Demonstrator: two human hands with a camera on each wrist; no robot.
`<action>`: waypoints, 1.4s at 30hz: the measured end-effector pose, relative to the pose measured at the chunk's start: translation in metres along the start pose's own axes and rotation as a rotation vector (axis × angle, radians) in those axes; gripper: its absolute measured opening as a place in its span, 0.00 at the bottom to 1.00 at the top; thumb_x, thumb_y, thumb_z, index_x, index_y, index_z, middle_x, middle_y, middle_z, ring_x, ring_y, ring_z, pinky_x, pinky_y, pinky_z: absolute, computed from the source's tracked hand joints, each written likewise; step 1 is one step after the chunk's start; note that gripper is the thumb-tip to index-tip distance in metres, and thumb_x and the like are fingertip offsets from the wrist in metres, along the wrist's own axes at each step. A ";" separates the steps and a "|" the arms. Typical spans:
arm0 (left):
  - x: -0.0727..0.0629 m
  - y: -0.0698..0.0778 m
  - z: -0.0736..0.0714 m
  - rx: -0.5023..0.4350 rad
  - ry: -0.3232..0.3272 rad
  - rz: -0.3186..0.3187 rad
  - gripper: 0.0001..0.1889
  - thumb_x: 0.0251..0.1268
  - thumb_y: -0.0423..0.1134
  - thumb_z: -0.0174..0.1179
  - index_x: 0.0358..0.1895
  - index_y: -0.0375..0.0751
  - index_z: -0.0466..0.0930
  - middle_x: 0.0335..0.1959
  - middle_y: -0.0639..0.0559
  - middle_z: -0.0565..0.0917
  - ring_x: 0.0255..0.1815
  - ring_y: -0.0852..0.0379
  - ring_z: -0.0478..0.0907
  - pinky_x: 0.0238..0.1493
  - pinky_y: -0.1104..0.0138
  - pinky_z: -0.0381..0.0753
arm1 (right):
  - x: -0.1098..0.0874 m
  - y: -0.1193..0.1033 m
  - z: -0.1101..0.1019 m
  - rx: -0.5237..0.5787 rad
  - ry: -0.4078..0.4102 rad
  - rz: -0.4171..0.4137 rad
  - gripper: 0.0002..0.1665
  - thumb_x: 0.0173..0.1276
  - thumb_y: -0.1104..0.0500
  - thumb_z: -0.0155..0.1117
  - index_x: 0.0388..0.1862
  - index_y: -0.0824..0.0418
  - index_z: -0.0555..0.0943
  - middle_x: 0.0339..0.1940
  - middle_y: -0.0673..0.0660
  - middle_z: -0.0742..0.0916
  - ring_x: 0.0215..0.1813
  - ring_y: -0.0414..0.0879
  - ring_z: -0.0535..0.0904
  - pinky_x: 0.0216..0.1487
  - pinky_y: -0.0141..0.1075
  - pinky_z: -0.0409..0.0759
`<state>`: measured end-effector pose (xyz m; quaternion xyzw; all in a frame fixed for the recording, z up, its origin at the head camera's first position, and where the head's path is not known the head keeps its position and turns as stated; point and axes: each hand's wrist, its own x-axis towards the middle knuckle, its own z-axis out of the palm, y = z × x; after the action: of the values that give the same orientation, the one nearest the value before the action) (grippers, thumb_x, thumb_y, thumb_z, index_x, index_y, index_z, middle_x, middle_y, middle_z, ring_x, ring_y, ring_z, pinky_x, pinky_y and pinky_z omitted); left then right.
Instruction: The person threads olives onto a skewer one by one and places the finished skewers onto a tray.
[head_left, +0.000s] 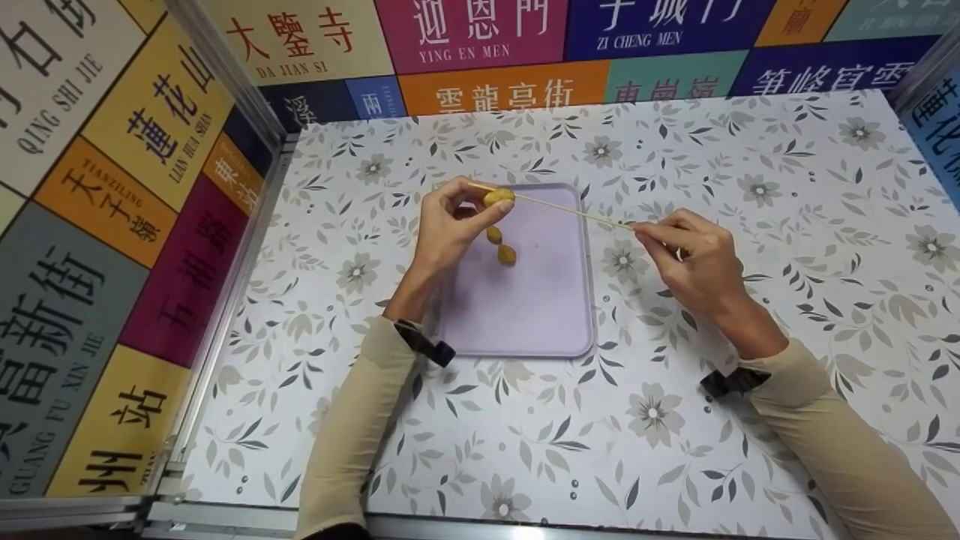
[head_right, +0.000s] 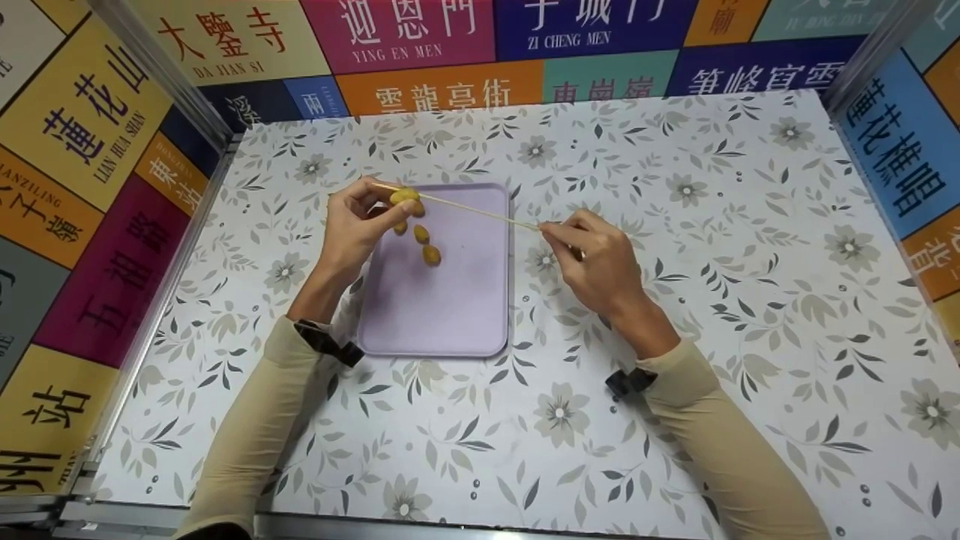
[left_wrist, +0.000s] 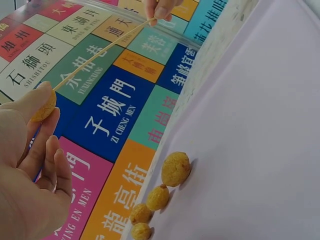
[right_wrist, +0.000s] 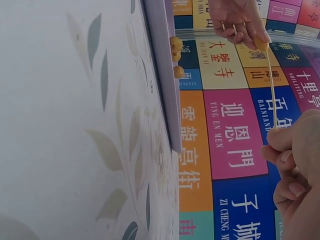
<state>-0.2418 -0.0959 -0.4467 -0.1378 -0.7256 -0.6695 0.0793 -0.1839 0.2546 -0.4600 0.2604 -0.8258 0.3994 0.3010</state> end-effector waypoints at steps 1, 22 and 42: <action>0.000 0.000 0.000 -0.001 -0.001 -0.003 0.12 0.63 0.42 0.81 0.45 0.46 0.91 0.39 0.51 0.90 0.37 0.55 0.82 0.41 0.67 0.79 | 0.000 0.000 0.000 -0.002 -0.004 0.000 0.09 0.71 0.69 0.75 0.47 0.61 0.95 0.29 0.57 0.88 0.27 0.34 0.72 0.30 0.20 0.67; 0.000 0.000 0.001 -0.003 -0.034 -0.041 0.12 0.63 0.44 0.81 0.44 0.45 0.92 0.41 0.50 0.93 0.37 0.54 0.85 0.44 0.66 0.82 | -0.005 0.003 0.005 0.034 -0.040 0.024 0.12 0.64 0.73 0.79 0.44 0.63 0.95 0.28 0.59 0.90 0.26 0.39 0.72 0.29 0.21 0.64; -0.003 0.005 0.002 -0.001 -0.053 -0.060 0.13 0.62 0.45 0.82 0.45 0.46 0.92 0.40 0.48 0.92 0.35 0.51 0.85 0.39 0.67 0.81 | -0.005 0.000 0.006 0.056 -0.048 0.008 0.12 0.64 0.74 0.79 0.45 0.64 0.94 0.34 0.60 0.94 0.28 0.40 0.76 0.30 0.20 0.66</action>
<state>-0.2368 -0.0940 -0.4429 -0.1337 -0.7309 -0.6681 0.0399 -0.1824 0.2509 -0.4668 0.2751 -0.8223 0.4173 0.2720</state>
